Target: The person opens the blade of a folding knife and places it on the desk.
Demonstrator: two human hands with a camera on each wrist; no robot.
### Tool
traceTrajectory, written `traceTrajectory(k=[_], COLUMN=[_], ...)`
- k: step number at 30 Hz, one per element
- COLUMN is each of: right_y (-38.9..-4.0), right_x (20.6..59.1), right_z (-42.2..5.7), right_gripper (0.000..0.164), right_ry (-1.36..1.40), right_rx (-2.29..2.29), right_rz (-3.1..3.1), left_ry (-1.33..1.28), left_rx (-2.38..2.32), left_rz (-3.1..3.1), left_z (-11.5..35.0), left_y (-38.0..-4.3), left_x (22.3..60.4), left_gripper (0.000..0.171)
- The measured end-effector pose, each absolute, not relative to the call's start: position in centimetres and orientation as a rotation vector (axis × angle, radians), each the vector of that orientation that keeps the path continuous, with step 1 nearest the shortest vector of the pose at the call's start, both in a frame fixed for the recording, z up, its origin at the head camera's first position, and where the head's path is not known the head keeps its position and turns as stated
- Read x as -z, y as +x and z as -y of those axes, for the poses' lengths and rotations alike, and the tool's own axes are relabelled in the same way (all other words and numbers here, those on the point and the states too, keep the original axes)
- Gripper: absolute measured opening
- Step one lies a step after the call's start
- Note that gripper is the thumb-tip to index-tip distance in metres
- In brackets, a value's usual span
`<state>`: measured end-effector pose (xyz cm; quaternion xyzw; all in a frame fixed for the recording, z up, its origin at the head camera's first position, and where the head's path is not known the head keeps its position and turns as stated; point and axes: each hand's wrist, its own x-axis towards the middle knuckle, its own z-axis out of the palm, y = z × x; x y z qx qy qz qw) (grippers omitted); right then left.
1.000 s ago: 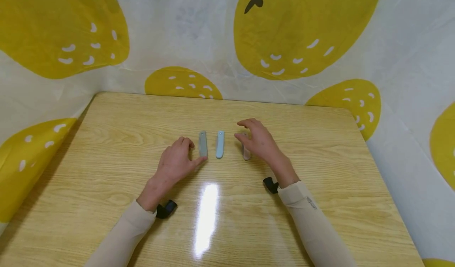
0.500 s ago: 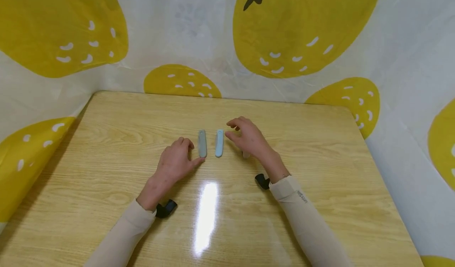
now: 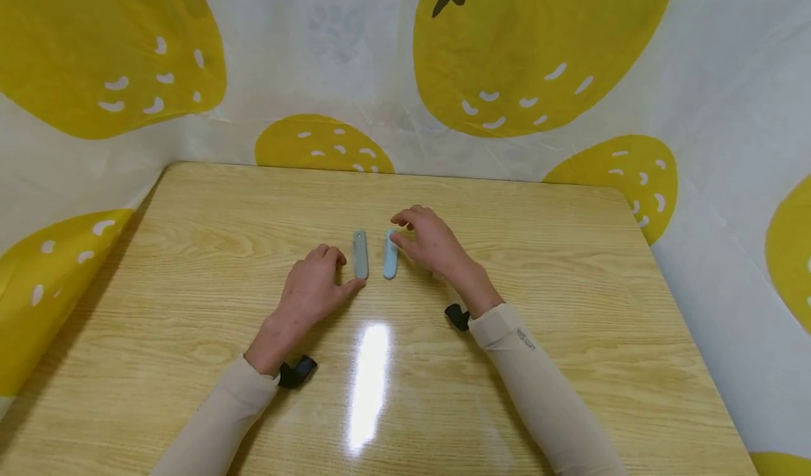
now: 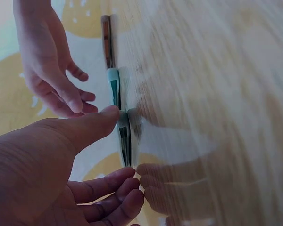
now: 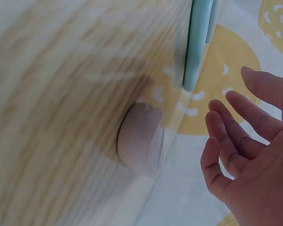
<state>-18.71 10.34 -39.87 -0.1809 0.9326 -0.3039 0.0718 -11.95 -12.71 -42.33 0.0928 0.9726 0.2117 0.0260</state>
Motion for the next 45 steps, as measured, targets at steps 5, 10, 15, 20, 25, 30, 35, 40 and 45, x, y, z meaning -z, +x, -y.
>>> traceTrajectory(k=[5, 10, 15, 20, 25, 30, 35, 40, 45], right_y=[-19.0, -19.3, -19.5, -19.6, -19.7, -19.8, -20.0, -20.3, -20.6], right_x=[40.0, 40.1, 40.3, 40.7, 40.9, 40.9, 40.7, 40.4, 40.5], right_z=[-10.0, -9.6, -9.0, -8.6, -8.3, -8.1, -7.5, -7.0, -6.4], right_gripper=[0.039, 0.037, 0.037, 0.036, 0.036, 0.036, 0.037, 0.038, 0.039], right_ry=[-0.553, -0.557, -0.574, -0.586, -0.592, -0.623, -0.662, -0.655, -0.643], right_rx=[0.9, 0.888, 0.893, 0.869, 0.837, 0.814, 0.747, 0.709, 0.695], right_rz=[-2.799, -2.776, -2.765, -2.763, -2.767, -2.789, -2.808, -2.799, -2.78], left_ry=[0.282, 0.28, 0.272, 0.259, 0.254, 0.253, 0.261, 0.266, 0.259], left_rx=[-0.65, -0.645, -0.642, -0.648, -0.644, -0.638, -0.649, -0.673, -0.668], left_rz=[-3.021, -3.019, -3.015, -3.014, -3.015, -3.011, -3.016, -3.019, -3.014], left_z=[12.6, 12.5, 12.5, 12.5, 12.5, 12.4, 12.5, 12.5, 12.6], left_y=[-12.0, -11.9, -11.8, -11.8, -11.9, -11.9, -11.9, -11.9, -11.9], left_x=[42.4, 42.4, 42.4, 42.5, 42.6, 42.4, 42.4, 42.4, 42.4], left_gripper=[0.052, 0.051, 0.051, 0.05, 0.048, 0.047, 0.049, 0.05, 0.048])
